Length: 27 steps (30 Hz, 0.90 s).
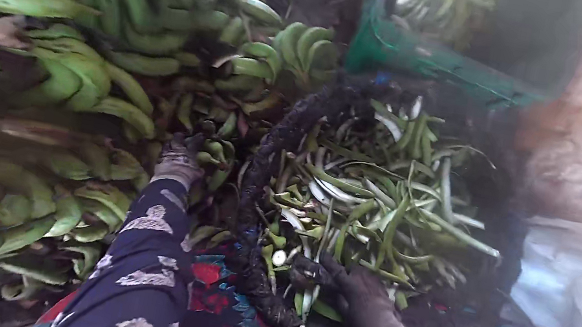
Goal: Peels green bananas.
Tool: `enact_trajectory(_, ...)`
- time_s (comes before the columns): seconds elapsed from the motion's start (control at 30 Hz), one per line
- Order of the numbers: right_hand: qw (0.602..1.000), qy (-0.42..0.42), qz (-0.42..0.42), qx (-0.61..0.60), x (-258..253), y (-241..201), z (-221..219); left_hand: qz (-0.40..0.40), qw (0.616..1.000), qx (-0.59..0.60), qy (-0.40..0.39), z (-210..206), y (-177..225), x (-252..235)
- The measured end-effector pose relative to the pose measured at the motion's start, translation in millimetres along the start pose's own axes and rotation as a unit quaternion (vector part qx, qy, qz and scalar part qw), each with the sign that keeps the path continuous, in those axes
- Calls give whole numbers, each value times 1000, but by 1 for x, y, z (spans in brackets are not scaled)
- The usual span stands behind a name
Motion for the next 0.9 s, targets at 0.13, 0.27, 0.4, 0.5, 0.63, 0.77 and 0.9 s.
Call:
enact_trajectory(0.13,992,18,-123,-8,-51,19,60,101,984,-72,-129,47,52,60)
enact_trajectory(0.27,982,115,-136,-59,-95,50,113,56,998,-32,6,30,23,41)
enact_trajectory(0.4,964,217,-150,24,-117,75,208,72,997,31,-29,2,-10,-3)
enact_trajectory(0.5,965,239,-89,54,-99,56,224,73,995,59,-24,17,-6,10)
enact_trajectory(0.63,980,196,-2,-7,-55,19,123,78,985,149,24,46,1,22)
enact_trajectory(0.77,999,20,-10,-26,-6,-11,35,79,941,311,107,119,16,35)
enact_trajectory(0.9,995,27,70,-67,38,-23,81,-60,887,445,109,197,73,70)
Point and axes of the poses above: each hand's wrist, its own x-axis away from the middle knuckle, its own z-axis out of the back of the hand, y = z × x, the point moved 9 cm from there along -x, towards the middle knuckle, and after that the axes turned 5 degrees about x, right-handed, at the moved point
